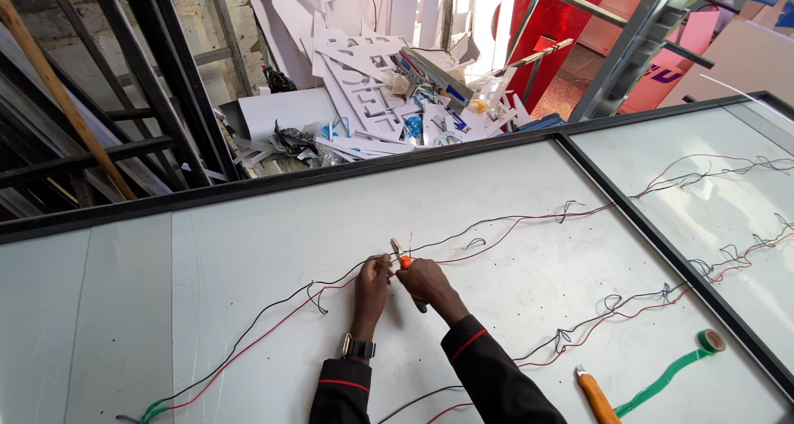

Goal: The person strips insulation from several colored wires using a utility knife and pliers, then twists the exposed conductors together by hand on a white work surface. The person repeats this process for multiple wire pairs, organizing them along the surface.

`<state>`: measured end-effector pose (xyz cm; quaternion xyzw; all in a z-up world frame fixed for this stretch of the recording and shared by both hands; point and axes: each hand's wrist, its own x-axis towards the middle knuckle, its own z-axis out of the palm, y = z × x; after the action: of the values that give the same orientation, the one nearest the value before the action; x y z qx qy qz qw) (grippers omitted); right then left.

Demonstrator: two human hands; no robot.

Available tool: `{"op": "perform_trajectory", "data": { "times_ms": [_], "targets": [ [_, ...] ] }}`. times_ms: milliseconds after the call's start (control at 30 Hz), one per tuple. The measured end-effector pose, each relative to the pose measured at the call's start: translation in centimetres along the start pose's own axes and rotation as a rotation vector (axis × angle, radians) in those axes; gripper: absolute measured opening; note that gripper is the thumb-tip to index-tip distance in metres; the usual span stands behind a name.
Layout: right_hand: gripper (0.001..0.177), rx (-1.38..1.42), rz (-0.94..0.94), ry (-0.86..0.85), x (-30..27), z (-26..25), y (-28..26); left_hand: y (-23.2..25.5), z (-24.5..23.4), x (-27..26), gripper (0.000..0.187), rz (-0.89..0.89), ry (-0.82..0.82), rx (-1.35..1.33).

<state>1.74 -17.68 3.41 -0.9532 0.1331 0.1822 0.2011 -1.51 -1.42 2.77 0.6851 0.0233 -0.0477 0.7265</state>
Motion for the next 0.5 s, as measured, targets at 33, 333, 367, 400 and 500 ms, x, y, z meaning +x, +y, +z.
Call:
{"op": "perform_trajectory", "data": {
  "times_ms": [33,333,367,400,500],
  "targets": [
    [0.055,0.001,0.002,0.007,-1.0,-0.4,-0.7,0.3,0.8,-0.4,0.041,0.005,-0.005,-0.001],
    [0.050,-0.108,-0.048,0.216,-2.0,-0.5,-0.5,-3.7,5.5,1.6,0.058,0.099,0.307,-1.007],
    [0.047,-0.116,-0.052,0.222,-2.4,-0.4,-0.7,-4.1,5.3,2.1,0.059,0.085,0.273,-1.155],
    [0.045,-0.125,-0.054,0.225,-2.8,-0.3,-0.8,-4.6,5.4,2.6,0.060,0.065,0.239,-1.302],
    [0.046,-0.073,-0.061,0.231,-4.2,-1.4,-1.2,-3.9,5.1,1.9,0.062,0.050,0.135,-1.425]
  ]
}}
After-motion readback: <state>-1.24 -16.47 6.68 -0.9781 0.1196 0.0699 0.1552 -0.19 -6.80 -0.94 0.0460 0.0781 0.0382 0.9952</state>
